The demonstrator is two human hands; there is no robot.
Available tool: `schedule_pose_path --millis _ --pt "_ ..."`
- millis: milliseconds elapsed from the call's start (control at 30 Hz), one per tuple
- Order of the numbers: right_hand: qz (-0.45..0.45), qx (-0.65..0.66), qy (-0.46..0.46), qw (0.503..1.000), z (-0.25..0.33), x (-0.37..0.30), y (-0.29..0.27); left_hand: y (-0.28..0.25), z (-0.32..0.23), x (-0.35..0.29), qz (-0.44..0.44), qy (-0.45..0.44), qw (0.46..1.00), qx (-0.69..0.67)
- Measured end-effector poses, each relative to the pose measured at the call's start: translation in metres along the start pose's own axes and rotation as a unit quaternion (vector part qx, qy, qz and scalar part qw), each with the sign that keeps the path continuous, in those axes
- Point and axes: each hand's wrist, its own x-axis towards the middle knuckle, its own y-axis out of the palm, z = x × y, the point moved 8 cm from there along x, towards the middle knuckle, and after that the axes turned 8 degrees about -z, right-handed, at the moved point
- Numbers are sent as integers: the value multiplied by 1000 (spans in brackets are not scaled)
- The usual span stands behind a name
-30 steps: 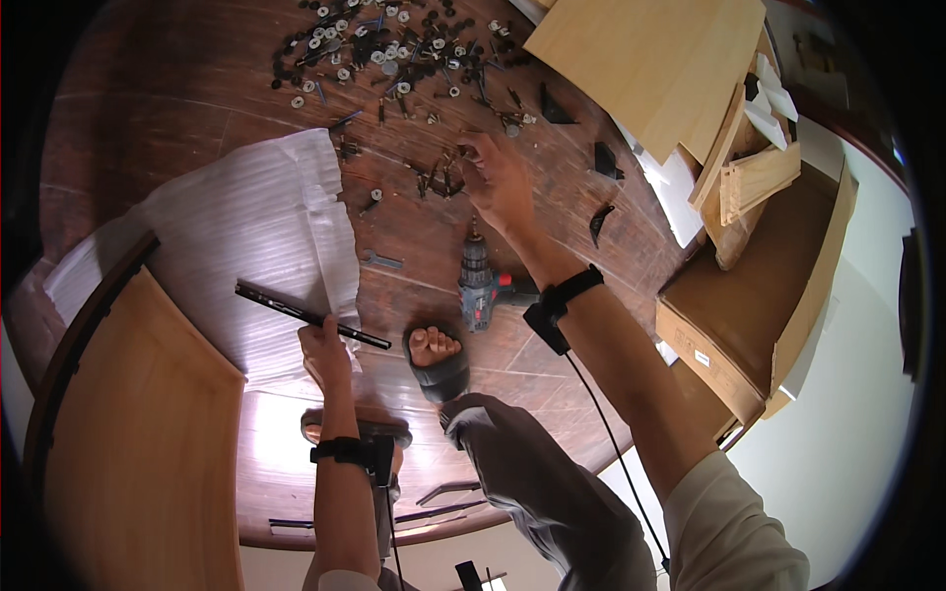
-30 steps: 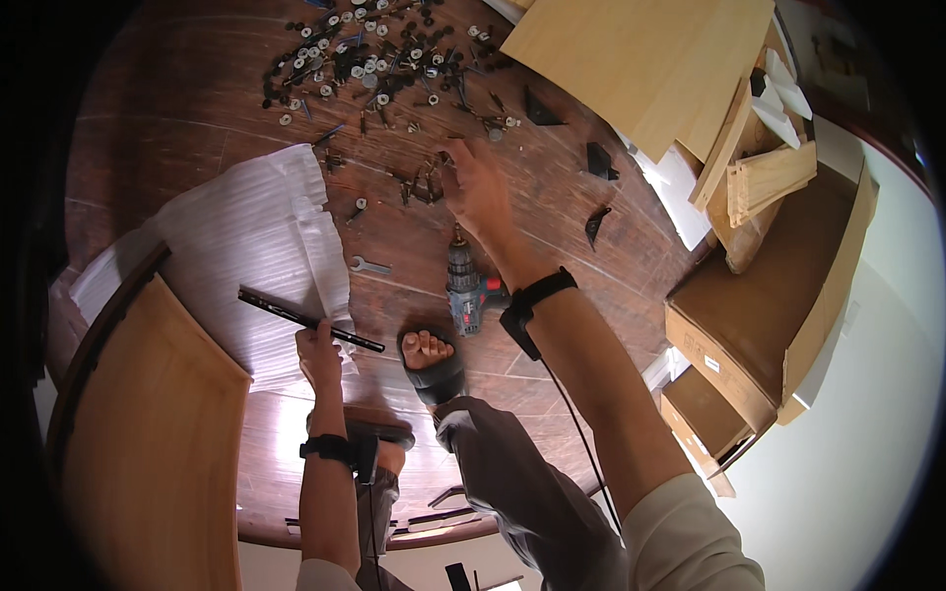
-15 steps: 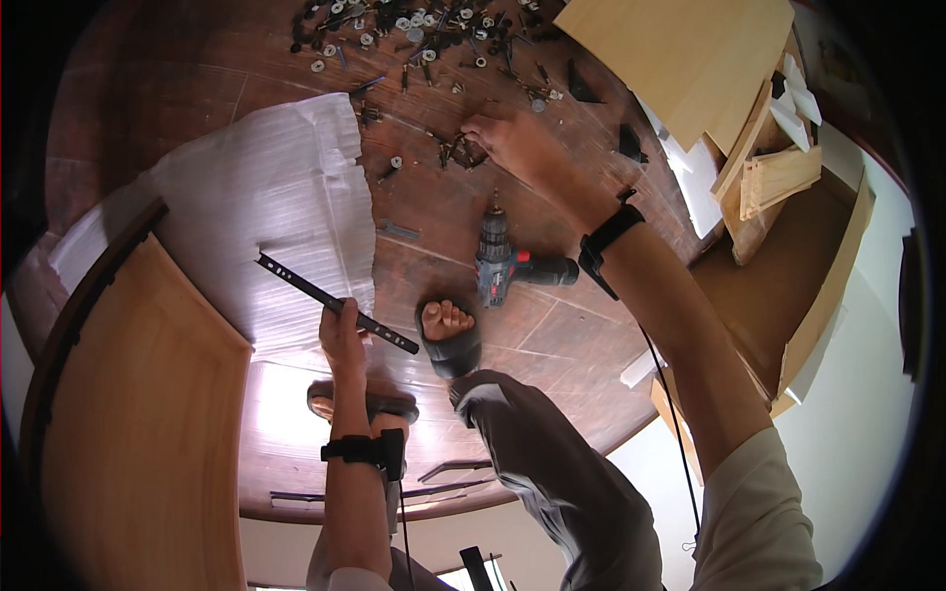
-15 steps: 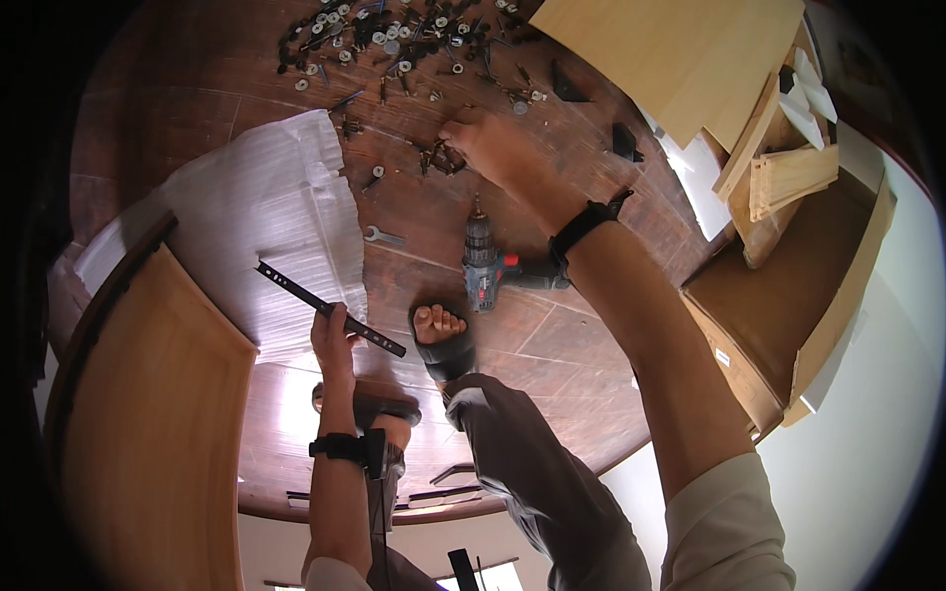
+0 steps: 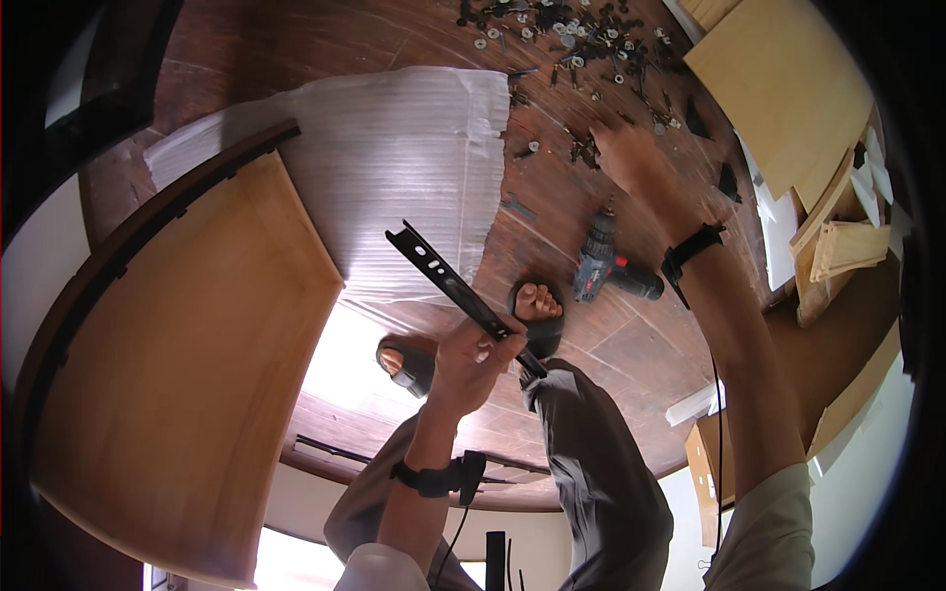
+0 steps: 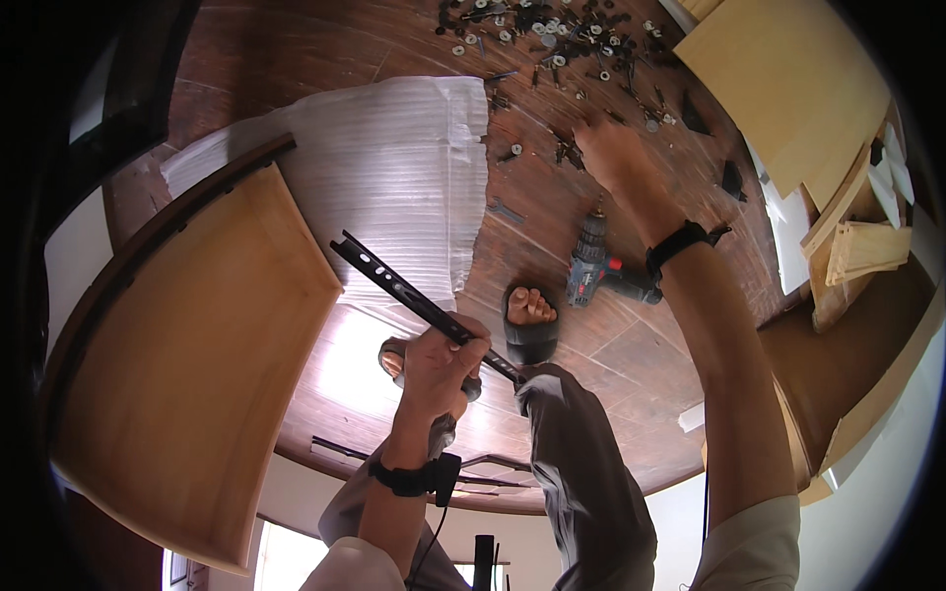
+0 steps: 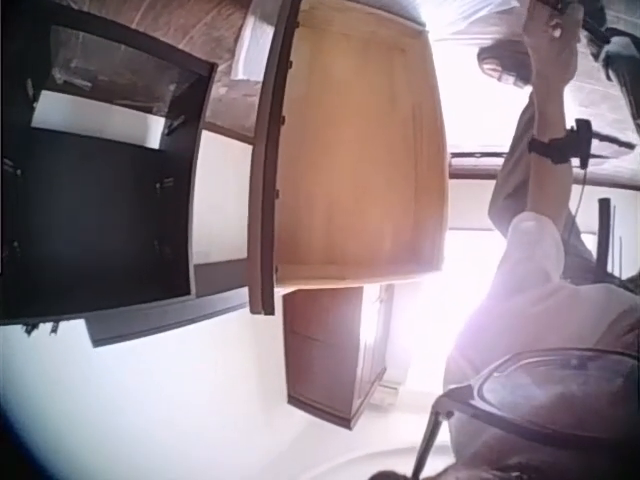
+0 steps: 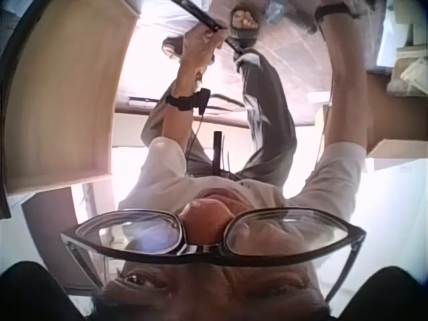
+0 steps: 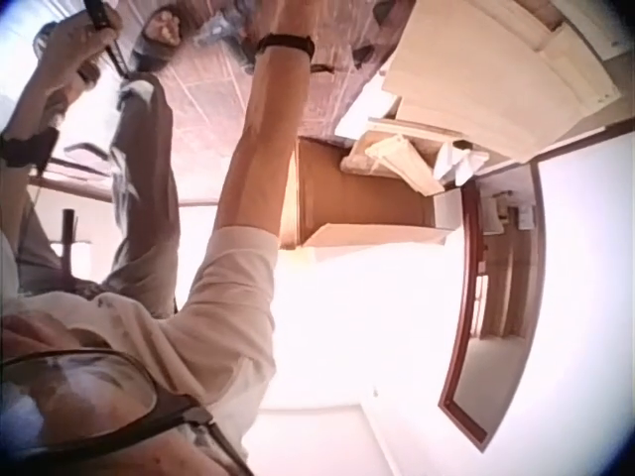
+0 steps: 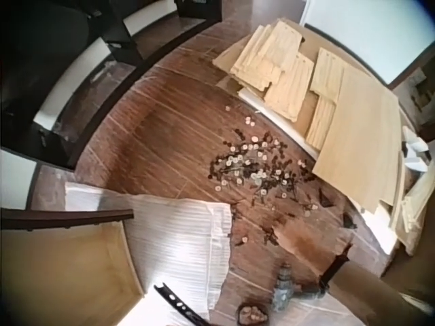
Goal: Assembling a wooden drawer and attaching slider rails using an electric drill.
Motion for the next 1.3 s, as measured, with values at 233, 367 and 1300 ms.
schedule_pose_path --millis 233,367,1300 --pt "-53 185 199 961 -42 -29 -33 4 -54 -33 -19 70 990 120" --pt "-102 851 280 432 -31 -104 1 -12 -71 -63 -66 79 994 47" --pt "-3 64 157 985 20 -281 -78 -77 -202 -312 -279 68 954 -83"
